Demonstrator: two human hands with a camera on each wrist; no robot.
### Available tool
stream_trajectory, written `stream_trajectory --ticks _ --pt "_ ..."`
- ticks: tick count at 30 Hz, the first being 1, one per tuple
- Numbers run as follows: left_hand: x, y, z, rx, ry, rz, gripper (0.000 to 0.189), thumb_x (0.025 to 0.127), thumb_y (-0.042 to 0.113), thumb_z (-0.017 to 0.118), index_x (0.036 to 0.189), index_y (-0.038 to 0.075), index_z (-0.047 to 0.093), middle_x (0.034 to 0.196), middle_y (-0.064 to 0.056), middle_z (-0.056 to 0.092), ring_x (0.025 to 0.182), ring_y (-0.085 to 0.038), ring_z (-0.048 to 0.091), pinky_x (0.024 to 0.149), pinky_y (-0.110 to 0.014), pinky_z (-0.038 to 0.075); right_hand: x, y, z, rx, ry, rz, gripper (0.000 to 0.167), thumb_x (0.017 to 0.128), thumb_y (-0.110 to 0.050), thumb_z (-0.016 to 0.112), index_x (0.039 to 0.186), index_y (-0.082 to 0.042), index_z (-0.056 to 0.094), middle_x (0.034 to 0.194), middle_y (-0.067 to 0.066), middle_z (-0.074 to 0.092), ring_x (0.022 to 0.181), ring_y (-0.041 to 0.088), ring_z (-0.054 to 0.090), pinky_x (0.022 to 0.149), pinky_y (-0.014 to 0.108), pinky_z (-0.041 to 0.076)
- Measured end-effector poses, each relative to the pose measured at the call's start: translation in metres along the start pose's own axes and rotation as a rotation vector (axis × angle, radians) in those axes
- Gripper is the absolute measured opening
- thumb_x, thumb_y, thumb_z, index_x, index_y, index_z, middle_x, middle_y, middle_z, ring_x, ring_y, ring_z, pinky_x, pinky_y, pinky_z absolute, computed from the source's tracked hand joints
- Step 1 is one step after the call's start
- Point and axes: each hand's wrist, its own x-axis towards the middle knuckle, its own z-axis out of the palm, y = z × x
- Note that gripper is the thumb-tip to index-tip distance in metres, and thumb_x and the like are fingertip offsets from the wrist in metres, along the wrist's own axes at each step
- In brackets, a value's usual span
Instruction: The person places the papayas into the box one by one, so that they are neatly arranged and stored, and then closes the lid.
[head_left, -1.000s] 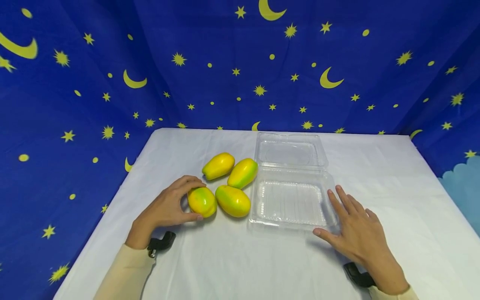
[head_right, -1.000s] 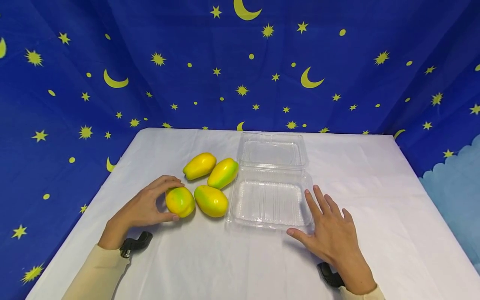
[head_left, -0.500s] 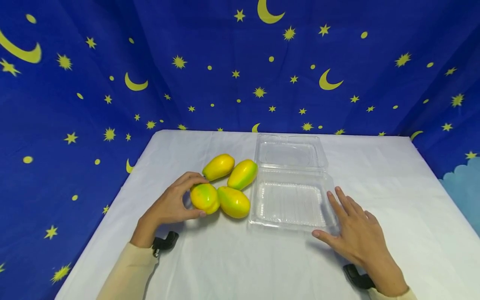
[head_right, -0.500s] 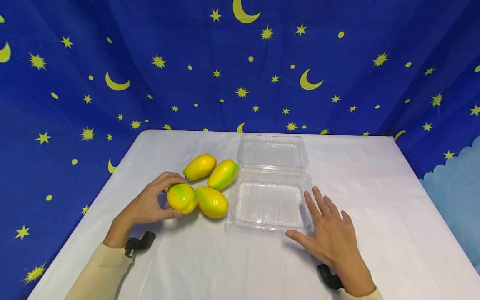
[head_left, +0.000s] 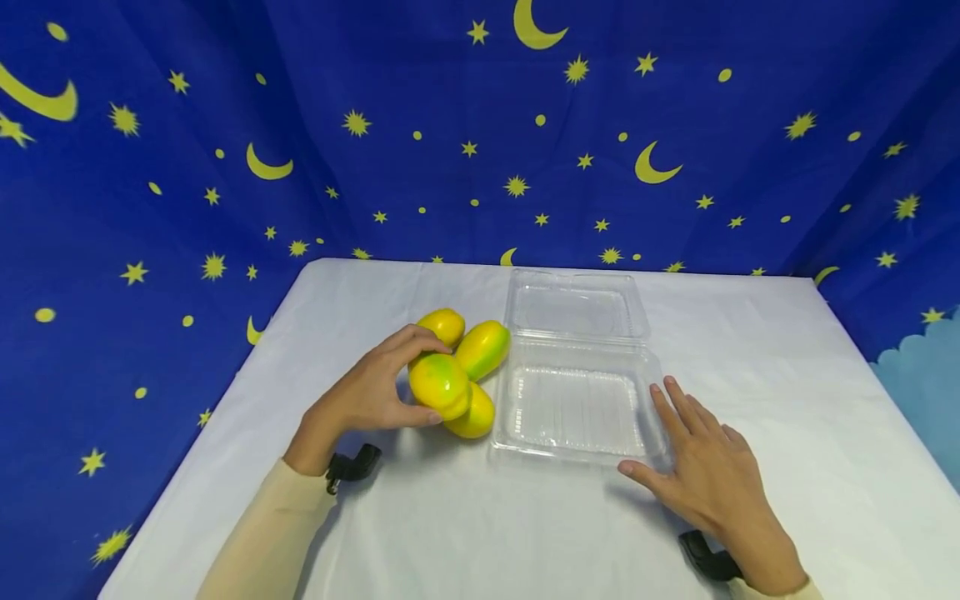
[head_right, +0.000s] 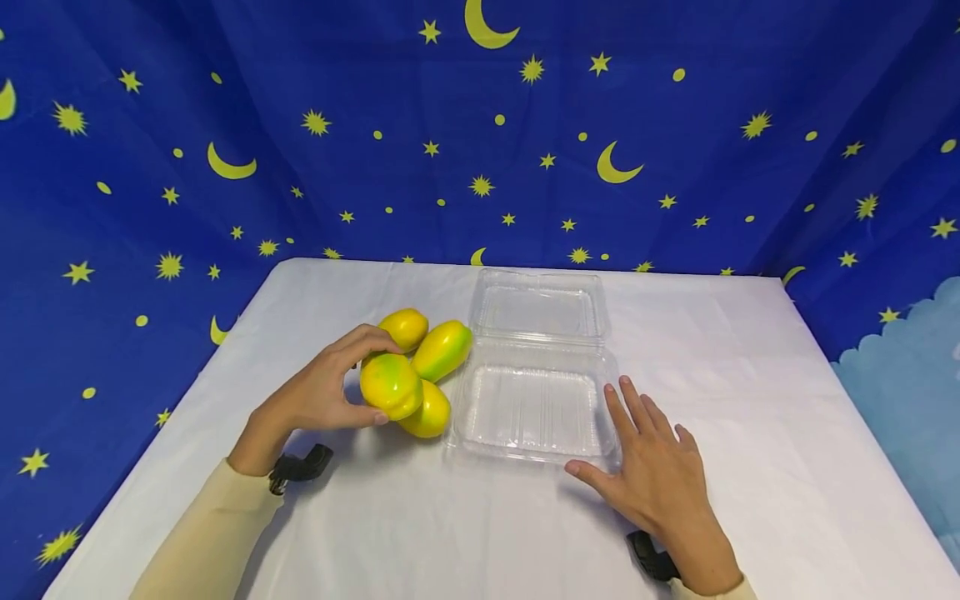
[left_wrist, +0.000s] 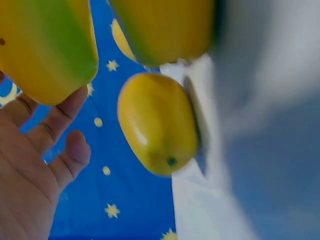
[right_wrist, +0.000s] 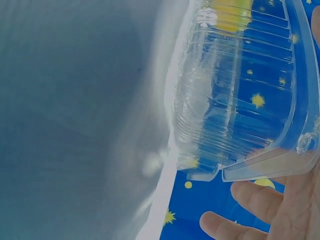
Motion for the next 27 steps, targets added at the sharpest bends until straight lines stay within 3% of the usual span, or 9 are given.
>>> stream_trajectory --ticks 4,9,20,27 --pt "0.017 0.011 0.003 -0.018 0.006 0.035 0.07 0.069 0.048 0.087 0.13 0.033 0.055 0.141 0.008 0.048 0.132 -0.015 0.046 0.107 -0.051 0.045 0.0 0.001 0.0 0.009 0.021 -0.001 0.112 0.079 -0.083 0.055 0.159 -0.011 0.026 0.166 0.013 0.027 0.14 0.042 0.041 0.094 0.069 0.042" --pt "0.032 0.021 0.015 -0.026 0.015 0.072 0.069 0.07 0.049 0.085 0.129 0.029 0.055 0.132 0.007 0.05 0.122 -0.014 0.048 0.101 -0.045 0.048 0.0 0.0 0.0 0.02 0.008 0.008 0.112 0.08 -0.085 0.052 0.16 -0.013 0.023 0.167 0.011 0.024 0.142 0.041 0.038 0.097 0.071 0.04" --pt "0.053 0.046 0.04 -0.01 -0.007 0.071 0.07 0.069 0.054 0.083 0.129 0.031 0.055 0.131 0.012 0.051 0.114 -0.01 0.051 0.092 -0.037 0.05 0.002 0.001 -0.001 0.022 -0.009 0.022 0.113 0.08 -0.085 0.051 0.16 -0.011 0.022 0.167 0.012 0.024 0.142 0.043 0.038 0.098 0.072 0.039" --pt "0.063 0.073 0.064 0.083 -0.063 0.112 0.073 0.07 0.065 0.077 0.131 0.033 0.053 0.126 0.011 0.053 0.11 -0.01 0.052 0.094 -0.037 0.045 0.001 -0.001 -0.001 0.014 -0.045 0.042 0.115 0.079 -0.087 0.049 0.161 -0.011 0.02 0.167 0.013 0.021 0.142 0.045 0.037 0.099 0.074 0.038"
